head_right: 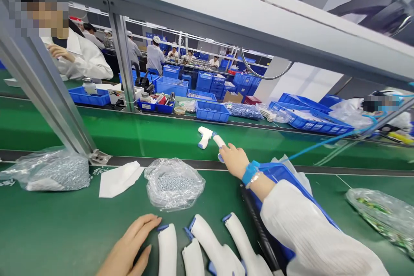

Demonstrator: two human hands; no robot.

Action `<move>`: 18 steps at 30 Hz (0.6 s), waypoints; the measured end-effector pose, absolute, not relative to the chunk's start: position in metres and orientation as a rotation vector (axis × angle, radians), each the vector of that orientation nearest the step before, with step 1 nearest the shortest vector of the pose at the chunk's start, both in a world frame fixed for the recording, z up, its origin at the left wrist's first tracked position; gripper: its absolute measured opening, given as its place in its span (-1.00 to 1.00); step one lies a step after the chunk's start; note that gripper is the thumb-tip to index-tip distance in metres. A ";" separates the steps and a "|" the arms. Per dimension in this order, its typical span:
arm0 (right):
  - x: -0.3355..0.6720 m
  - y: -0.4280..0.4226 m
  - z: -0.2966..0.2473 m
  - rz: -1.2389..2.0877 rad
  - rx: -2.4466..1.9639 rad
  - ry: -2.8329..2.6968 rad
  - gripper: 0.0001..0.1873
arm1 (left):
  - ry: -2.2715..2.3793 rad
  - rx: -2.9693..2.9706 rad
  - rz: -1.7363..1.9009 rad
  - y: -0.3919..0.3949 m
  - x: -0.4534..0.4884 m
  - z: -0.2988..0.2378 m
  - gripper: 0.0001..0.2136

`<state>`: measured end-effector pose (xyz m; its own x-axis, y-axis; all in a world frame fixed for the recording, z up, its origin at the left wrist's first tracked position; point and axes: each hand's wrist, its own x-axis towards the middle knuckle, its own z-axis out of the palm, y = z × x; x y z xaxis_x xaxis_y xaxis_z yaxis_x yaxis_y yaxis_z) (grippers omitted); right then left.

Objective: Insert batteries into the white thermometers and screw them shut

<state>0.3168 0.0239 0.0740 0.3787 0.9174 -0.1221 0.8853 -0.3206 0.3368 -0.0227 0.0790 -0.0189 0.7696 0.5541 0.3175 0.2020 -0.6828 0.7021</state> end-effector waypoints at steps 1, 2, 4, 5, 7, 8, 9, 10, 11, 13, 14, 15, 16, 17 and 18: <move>0.304 0.016 0.074 0.111 2.270 1.611 -0.65 | 0.525 2.333 0.661 0.081 -0.020 -0.018 -0.53; 0.293 0.008 0.074 0.087 2.244 1.648 -0.64 | 0.467 2.375 0.627 0.082 -0.017 -0.016 -0.50; 0.274 -0.003 0.078 0.031 2.203 1.712 -0.57 | 0.309 2.444 0.514 0.087 -0.011 -0.014 -0.46; 0.268 -0.008 0.082 0.007 2.196 1.732 -0.53 | 0.233 2.461 0.455 0.089 -0.008 -0.014 -0.46; 0.264 -0.017 0.098 -0.014 2.224 1.730 -0.46 | 0.166 2.452 0.389 0.095 -0.004 -0.017 -0.50; 0.266 -0.022 0.107 -0.006 2.258 1.708 -0.45 | 0.181 2.432 0.392 0.097 -0.003 -0.019 -0.54; 0.271 -0.028 0.118 0.013 2.300 1.674 -0.45 | 0.210 2.410 0.418 0.099 -0.002 -0.022 -0.58; 0.278 -0.035 0.128 0.039 2.344 1.630 -0.48 | 0.246 2.389 0.449 0.101 -0.002 -0.025 -0.61; 0.286 -0.043 0.137 0.065 2.387 1.581 -0.51 | 0.272 2.376 0.470 0.103 -0.001 -0.028 -0.64; 0.306 -0.061 0.150 0.098 2.459 1.470 -0.59 | 0.279 2.377 0.486 0.105 0.003 -0.031 -0.65; 0.316 -0.071 0.153 0.100 2.487 1.411 -0.63 | 0.272 2.384 0.486 0.106 0.005 -0.032 -0.66; 0.326 -0.080 0.153 0.087 2.508 1.357 -0.67 | 0.267 2.389 0.487 0.107 0.006 -0.031 -0.67; 0.334 -0.089 0.151 0.061 2.520 1.309 -0.71 | 0.267 2.389 0.496 0.108 0.008 -0.031 -0.68; 0.342 -0.097 0.146 0.023 2.523 1.272 -0.73 | 0.276 2.378 0.514 0.110 0.009 -0.029 -0.70; 0.348 -0.105 0.139 -0.024 2.518 1.248 -0.75 | 0.288 2.353 0.543 0.113 0.009 -0.028 -0.71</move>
<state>0.3475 -0.1048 0.1395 0.6161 0.7714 -0.1592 0.7770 -0.5621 0.2835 0.0086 0.1127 -0.0279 0.8876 0.3471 0.3028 0.0563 -0.7342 0.6766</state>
